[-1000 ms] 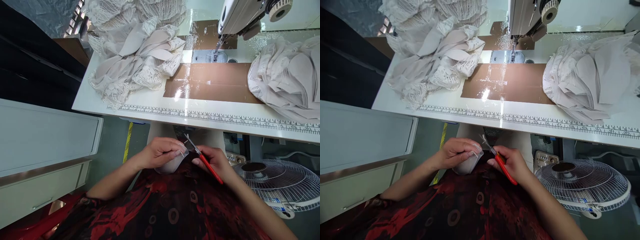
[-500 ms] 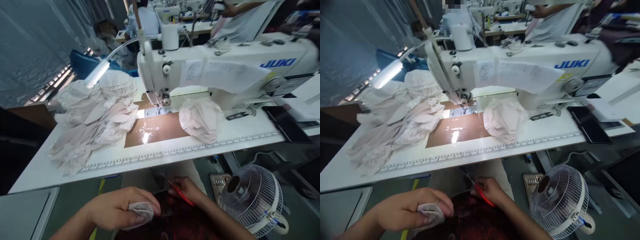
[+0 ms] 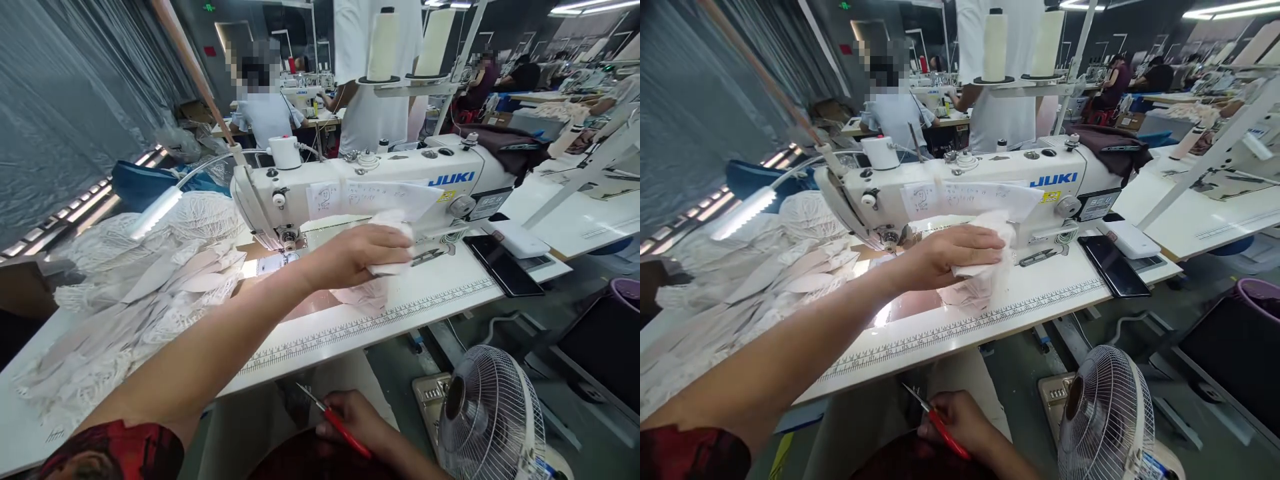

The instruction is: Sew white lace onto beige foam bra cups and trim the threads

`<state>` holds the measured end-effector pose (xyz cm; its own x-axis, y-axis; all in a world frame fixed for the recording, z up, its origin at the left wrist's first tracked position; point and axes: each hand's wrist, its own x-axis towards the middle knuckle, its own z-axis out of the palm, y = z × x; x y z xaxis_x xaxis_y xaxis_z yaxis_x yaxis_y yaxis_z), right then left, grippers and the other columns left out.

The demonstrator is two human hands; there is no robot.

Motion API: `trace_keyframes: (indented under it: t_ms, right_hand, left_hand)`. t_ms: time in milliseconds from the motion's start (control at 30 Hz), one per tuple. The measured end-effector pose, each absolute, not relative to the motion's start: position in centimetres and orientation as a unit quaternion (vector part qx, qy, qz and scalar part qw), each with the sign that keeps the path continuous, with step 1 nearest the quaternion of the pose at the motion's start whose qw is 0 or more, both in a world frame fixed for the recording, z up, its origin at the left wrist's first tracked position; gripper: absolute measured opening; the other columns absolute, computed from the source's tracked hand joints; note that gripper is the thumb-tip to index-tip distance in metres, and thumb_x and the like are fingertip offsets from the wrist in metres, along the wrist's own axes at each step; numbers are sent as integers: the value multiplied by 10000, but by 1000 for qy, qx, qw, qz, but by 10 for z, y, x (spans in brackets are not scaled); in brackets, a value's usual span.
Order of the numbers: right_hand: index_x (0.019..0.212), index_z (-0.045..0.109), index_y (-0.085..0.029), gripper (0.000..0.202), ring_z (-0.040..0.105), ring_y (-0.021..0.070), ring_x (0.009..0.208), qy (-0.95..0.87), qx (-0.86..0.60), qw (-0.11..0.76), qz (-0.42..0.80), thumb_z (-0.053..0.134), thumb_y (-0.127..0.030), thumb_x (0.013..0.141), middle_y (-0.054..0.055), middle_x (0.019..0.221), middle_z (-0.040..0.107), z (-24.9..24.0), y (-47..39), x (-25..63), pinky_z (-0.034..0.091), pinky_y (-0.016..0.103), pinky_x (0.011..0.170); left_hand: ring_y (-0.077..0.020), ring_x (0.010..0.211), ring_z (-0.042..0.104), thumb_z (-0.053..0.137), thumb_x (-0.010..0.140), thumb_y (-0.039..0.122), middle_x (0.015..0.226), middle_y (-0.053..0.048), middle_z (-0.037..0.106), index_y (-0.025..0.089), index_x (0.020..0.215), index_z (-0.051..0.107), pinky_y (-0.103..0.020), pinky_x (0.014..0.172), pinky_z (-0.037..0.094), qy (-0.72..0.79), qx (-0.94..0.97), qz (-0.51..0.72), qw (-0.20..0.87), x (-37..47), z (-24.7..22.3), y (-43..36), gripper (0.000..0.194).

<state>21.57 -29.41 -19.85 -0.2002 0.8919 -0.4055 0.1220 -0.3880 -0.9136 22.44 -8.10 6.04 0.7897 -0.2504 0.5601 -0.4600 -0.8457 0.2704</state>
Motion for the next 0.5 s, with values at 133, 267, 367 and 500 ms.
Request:
trace_keyframes:
  t_ms: [133, 267, 367, 500]
  right_hand:
    - [675, 584, -225, 434, 439, 121, 576, -417, -525, 351, 654, 836, -532, 502, -67, 591, 485, -195, -297, 221, 324, 233, 517]
    - [721, 590, -175, 418, 398, 90, 572, -390, -495, 371, 682, 817, -504, 598, -61, 601, 456, -188, -298, 226, 298, 207, 515]
    - [736, 587, -172, 441, 403, 87, 560, -370, -483, 368, 703, 825, -513, 588, -64, 593, 451, -188, -296, 227, 293, 198, 500]
    - [756, 598, -177, 457, 418, 89, 559, -362, -476, 364, 714, 827, -528, 573, -61, 600, 474, -194, -294, 225, 301, 197, 497]
  left_hand:
    - [-258, 1245, 560, 503, 893, 184, 1270, -111, 639, 147, 1040, 699, -435, 1069, 452, -89, 945, 228, 217, 222, 7, -51, 248]
    - [-295, 1306, 497, 556, 811, 118, 1399, -142, 530, 154, 953, 668, -476, 1073, 446, -57, 959, 166, 223, 212, 2, -52, 184]
    - [-347, 1401, 353, 675, 794, 231, 1503, -124, 402, 169, 865, 651, -523, 1151, 328, -63, 973, 85, 205, 214, 19, -55, 98]
    - [-320, 1362, 417, 473, 951, 473, 1405, -103, 532, 165, 840, 656, -493, 1106, 371, -25, 972, 10, 232, 227, 25, -53, 375]
